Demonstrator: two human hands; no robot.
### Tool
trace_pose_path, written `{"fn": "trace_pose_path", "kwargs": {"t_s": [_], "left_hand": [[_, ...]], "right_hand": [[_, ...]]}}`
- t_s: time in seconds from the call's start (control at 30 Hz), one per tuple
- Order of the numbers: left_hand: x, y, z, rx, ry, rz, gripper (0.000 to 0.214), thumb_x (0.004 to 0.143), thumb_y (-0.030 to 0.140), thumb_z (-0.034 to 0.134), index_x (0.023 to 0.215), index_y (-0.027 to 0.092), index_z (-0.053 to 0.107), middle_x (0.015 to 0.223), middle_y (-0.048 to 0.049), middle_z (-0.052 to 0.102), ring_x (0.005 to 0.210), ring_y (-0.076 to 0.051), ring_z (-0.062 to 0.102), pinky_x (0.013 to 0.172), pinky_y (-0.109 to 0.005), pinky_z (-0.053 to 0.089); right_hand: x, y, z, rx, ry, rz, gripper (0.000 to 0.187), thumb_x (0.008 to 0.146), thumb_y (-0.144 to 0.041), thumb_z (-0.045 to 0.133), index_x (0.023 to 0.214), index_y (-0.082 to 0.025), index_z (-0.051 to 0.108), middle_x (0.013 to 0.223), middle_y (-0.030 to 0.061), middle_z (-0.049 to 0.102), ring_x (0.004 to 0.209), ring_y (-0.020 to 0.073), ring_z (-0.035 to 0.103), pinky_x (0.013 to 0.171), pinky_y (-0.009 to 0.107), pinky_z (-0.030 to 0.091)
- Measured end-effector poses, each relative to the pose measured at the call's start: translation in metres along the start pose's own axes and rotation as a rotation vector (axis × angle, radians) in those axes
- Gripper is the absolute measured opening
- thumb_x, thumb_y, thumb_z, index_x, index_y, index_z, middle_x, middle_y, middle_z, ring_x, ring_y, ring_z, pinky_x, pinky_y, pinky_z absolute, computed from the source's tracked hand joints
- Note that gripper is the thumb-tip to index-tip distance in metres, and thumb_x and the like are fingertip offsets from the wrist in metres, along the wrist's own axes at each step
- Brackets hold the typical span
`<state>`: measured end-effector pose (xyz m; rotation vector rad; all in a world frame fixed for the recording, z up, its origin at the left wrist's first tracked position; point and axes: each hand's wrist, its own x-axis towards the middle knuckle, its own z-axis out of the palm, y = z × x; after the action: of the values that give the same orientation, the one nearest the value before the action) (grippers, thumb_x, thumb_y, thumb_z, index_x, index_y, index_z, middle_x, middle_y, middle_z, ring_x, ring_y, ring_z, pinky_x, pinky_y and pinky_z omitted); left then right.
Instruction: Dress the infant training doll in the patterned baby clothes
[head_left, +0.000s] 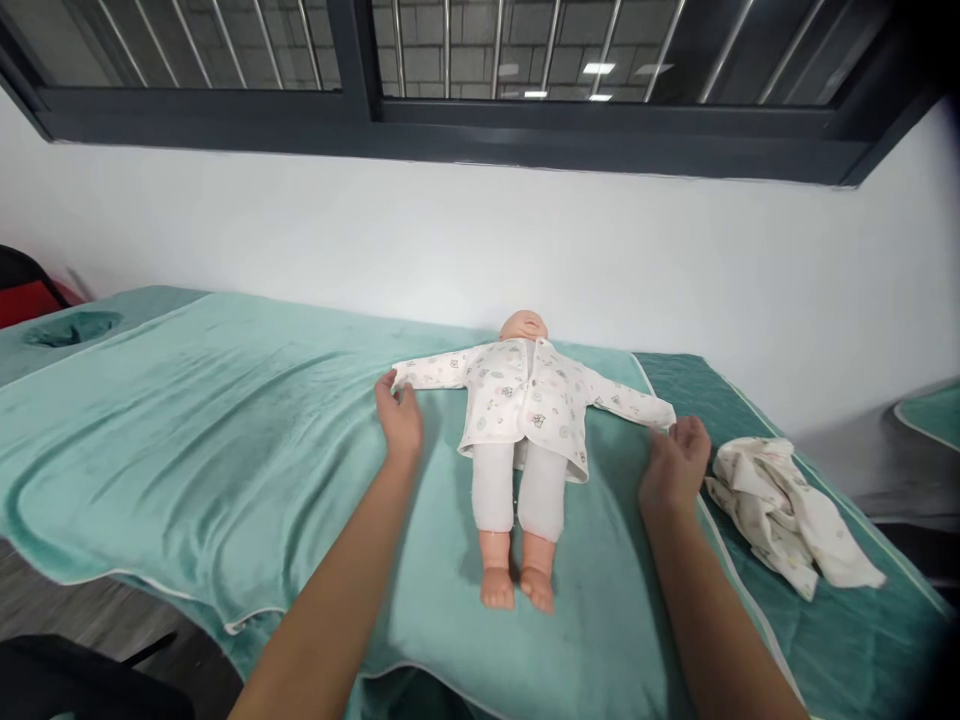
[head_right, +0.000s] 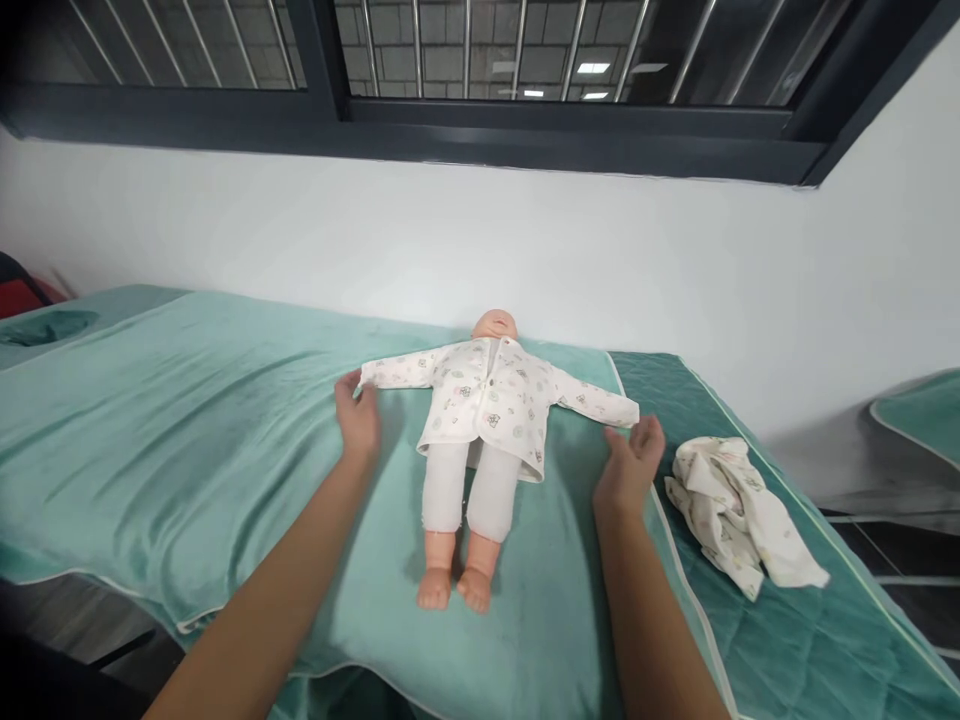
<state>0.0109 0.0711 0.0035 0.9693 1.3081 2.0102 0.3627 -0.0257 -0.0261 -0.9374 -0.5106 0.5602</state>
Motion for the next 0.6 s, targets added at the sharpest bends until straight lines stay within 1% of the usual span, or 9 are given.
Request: {"fn": "trace_pose_path", "kwargs": {"t_s": [0.03, 0.07, 0.13, 0.23, 0.3, 0.33, 0.4, 0.47, 0.6], "left_hand": [[-0.005, 0.002, 0.0, 0.036, -0.049, 0.022, 0.023, 0.085, 0.019, 0.063, 0.107, 0.024, 0.062, 0.122, -0.0058, 0.059, 0.122, -0.02, 0.052, 0.111, -0.034, 0.035], [-0.011, 0.005, 0.0, 0.073, -0.109, 0.041, 0.023, 0.084, 0.019, 0.063, 0.107, 0.023, 0.063, 0.121, -0.0064, 0.06, 0.12, -0.021, 0.053, 0.11, -0.036, 0.037], [-0.026, 0.012, -0.002, 0.149, -0.27, 0.09, 0.027, 0.083, 0.021, 0.064, 0.109, 0.024, 0.064, 0.121, -0.0075, 0.061, 0.12, -0.024, 0.054, 0.11, -0.04, 0.037], [-0.05, 0.023, -0.009, 0.195, -0.539, 0.192, 0.033, 0.079, 0.021, 0.066, 0.112, 0.026, 0.066, 0.125, -0.0081, 0.062, 0.123, -0.026, 0.052, 0.114, -0.045, 0.034], [-0.063, 0.029, -0.014, 0.251, -0.7, 0.294, 0.036, 0.079, 0.016, 0.062, 0.114, 0.026, 0.066, 0.127, -0.0084, 0.062, 0.124, -0.027, 0.051, 0.114, -0.047, 0.034], [-0.068, 0.031, -0.016, 0.29, -0.761, 0.346, 0.04, 0.079, 0.013, 0.059, 0.116, 0.026, 0.065, 0.129, -0.0087, 0.061, 0.125, -0.027, 0.051, 0.114, -0.048, 0.035], [-0.074, 0.033, -0.02, 0.363, -0.828, 0.432, 0.048, 0.078, 0.008, 0.054, 0.122, 0.026, 0.061, 0.133, -0.0091, 0.058, 0.126, -0.026, 0.051, 0.113, -0.048, 0.037], [-0.077, 0.034, -0.023, 0.41, -0.846, 0.483, 0.054, 0.078, 0.006, 0.051, 0.128, 0.026, 0.057, 0.137, -0.0098, 0.055, 0.128, -0.025, 0.05, 0.112, -0.047, 0.037], [-0.08, 0.035, -0.024, 0.439, -0.856, 0.528, 0.054, 0.081, 0.008, 0.05, 0.131, 0.026, 0.054, 0.139, -0.0108, 0.052, 0.131, -0.025, 0.048, 0.113, -0.047, 0.037]], "right_hand": [[-0.011, -0.001, 0.005, -0.061, -0.009, -0.041, 0.067, 0.071, -0.02, 0.072, 0.131, -0.035, 0.047, 0.156, -0.0039, 0.033, 0.148, 0.0151, 0.022, 0.123, 0.041, 0.019], [-0.023, -0.004, 0.01, -0.14, -0.048, -0.079, 0.066, 0.071, -0.02, 0.074, 0.132, -0.033, 0.05, 0.154, -0.0012, 0.037, 0.147, 0.0181, 0.027, 0.122, 0.043, 0.02], [-0.047, -0.01, 0.02, -0.371, -0.247, -0.166, 0.065, 0.078, -0.027, 0.071, 0.138, -0.032, 0.048, 0.154, 0.0024, 0.039, 0.144, 0.0231, 0.032, 0.119, 0.05, 0.025], [-0.076, -0.021, 0.029, -0.588, -0.568, -0.324, 0.059, 0.084, -0.03, 0.067, 0.141, -0.032, 0.048, 0.155, 0.0043, 0.038, 0.144, 0.0259, 0.033, 0.118, 0.053, 0.026], [-0.087, -0.026, 0.031, -0.671, -0.671, -0.429, 0.052, 0.086, -0.03, 0.065, 0.136, -0.031, 0.052, 0.152, 0.0057, 0.042, 0.141, 0.0272, 0.037, 0.117, 0.053, 0.028], [-0.09, -0.027, 0.031, -0.707, -0.688, -0.473, 0.049, 0.087, -0.03, 0.064, 0.134, -0.031, 0.054, 0.15, 0.0065, 0.044, 0.139, 0.0275, 0.039, 0.116, 0.053, 0.031], [-0.092, -0.028, 0.032, -0.761, -0.677, -0.535, 0.044, 0.089, -0.029, 0.061, 0.133, -0.031, 0.054, 0.145, 0.0079, 0.048, 0.134, 0.0273, 0.045, 0.112, 0.052, 0.037], [-0.091, -0.027, 0.032, -0.793, -0.666, -0.576, 0.041, 0.091, -0.028, 0.059, 0.131, -0.03, 0.055, 0.138, 0.0087, 0.052, 0.129, 0.0266, 0.049, 0.108, 0.05, 0.041], [-0.089, -0.024, 0.037, -0.808, -0.652, -0.616, 0.034, 0.093, -0.028, 0.056, 0.126, -0.03, 0.059, 0.126, 0.0094, 0.058, 0.119, 0.0265, 0.055, 0.103, 0.048, 0.045]]}}
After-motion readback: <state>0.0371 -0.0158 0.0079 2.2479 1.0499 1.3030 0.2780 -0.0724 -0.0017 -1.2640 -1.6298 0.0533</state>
